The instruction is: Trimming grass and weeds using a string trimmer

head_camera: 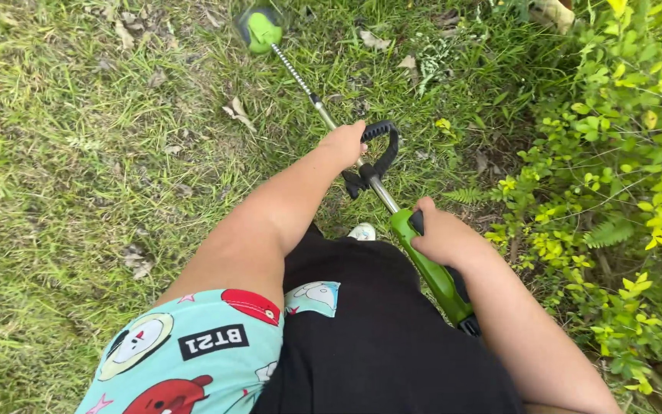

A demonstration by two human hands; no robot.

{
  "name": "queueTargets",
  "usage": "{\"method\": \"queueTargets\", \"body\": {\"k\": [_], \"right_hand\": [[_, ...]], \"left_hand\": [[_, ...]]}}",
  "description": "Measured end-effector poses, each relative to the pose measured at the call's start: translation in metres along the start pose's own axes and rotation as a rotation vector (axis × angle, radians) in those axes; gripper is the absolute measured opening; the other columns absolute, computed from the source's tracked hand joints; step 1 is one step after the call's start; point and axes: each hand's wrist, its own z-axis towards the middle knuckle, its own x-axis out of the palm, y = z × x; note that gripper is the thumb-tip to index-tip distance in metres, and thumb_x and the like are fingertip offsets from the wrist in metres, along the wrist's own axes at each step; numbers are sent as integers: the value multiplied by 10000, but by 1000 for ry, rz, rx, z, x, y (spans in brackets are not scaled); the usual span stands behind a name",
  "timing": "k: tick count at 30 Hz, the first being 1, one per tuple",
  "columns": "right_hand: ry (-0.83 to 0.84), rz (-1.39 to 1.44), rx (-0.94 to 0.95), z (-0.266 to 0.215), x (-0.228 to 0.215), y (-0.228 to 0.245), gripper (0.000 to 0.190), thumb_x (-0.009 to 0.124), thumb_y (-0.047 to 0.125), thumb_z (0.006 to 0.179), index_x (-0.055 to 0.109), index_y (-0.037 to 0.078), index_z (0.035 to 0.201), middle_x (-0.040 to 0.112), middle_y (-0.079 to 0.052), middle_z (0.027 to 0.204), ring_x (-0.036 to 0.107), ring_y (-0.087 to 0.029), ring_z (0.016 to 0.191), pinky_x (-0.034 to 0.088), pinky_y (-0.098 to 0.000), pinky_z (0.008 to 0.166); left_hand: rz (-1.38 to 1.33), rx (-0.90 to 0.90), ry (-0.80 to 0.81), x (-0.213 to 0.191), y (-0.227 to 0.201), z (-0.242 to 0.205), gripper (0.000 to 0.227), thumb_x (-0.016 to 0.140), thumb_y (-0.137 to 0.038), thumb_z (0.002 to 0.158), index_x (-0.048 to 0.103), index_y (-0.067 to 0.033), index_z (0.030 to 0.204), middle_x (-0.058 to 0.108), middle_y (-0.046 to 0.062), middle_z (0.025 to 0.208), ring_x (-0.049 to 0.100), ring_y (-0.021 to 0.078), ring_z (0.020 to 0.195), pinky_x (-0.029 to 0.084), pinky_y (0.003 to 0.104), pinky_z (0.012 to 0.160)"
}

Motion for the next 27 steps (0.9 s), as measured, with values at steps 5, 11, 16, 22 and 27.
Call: {"method": "queueTargets", "body": {"k": [5, 11, 16, 22, 27], "right_hand": [[-2, -39, -19, -6, 16, -9, 571, 619, 248, 834, 432, 115, 1357, 689, -284, 1139, 730, -437, 1033, 595, -523, 838], [9, -61, 12, -23, 46, -59, 590, 613, 271, 859, 425, 106, 1393, 678, -307, 1165, 716, -454, 1053, 583, -546, 846], [-12, -25, 85, -49, 66, -103, 603, 608, 240, 878, 412, 81, 1426, 671, -331, 1191, 710, -461, 1078, 576, -565, 877], [-29, -75, 126, -55, 93, -160, 609, 616, 281, 871, 409, 116, 1419, 669, -303, 1194, 709, -460, 1069, 577, -556, 869], [-73, -53, 111, -61, 101, -170, 606, 621, 256, 879, 407, 78, 1418, 670, -321, 1143, 726, -449, 1008, 581, -535, 821]], "left_hand": [[-48, -20, -3, 14, -7, -30, 330, 481, -287, 1079, 475, -88, 1342, 646, 156, 1122, 688, 315, 1064, 559, 502, 965], [-99, 46, -2, 74, -28, -32, 313, 488, -277, 1075, 473, -63, 1302, 631, 192, 1181, 655, 368, 1142, 528, 532, 992], [-55, 110, 12, 106, -80, -54, 313, 511, -267, 1069, 484, -35, 1277, 633, 217, 1208, 637, 402, 1193, 514, 536, 1024], [-91, 143, -16, 167, -108, -21, 294, 515, -301, 1066, 480, -102, 1278, 646, 160, 1181, 646, 360, 1187, 512, 536, 1022], [-145, 186, -84, 190, -116, -16, 253, 529, -291, 1057, 524, -124, 1247, 668, 116, 1013, 706, 284, 974, 575, 476, 928]]}}
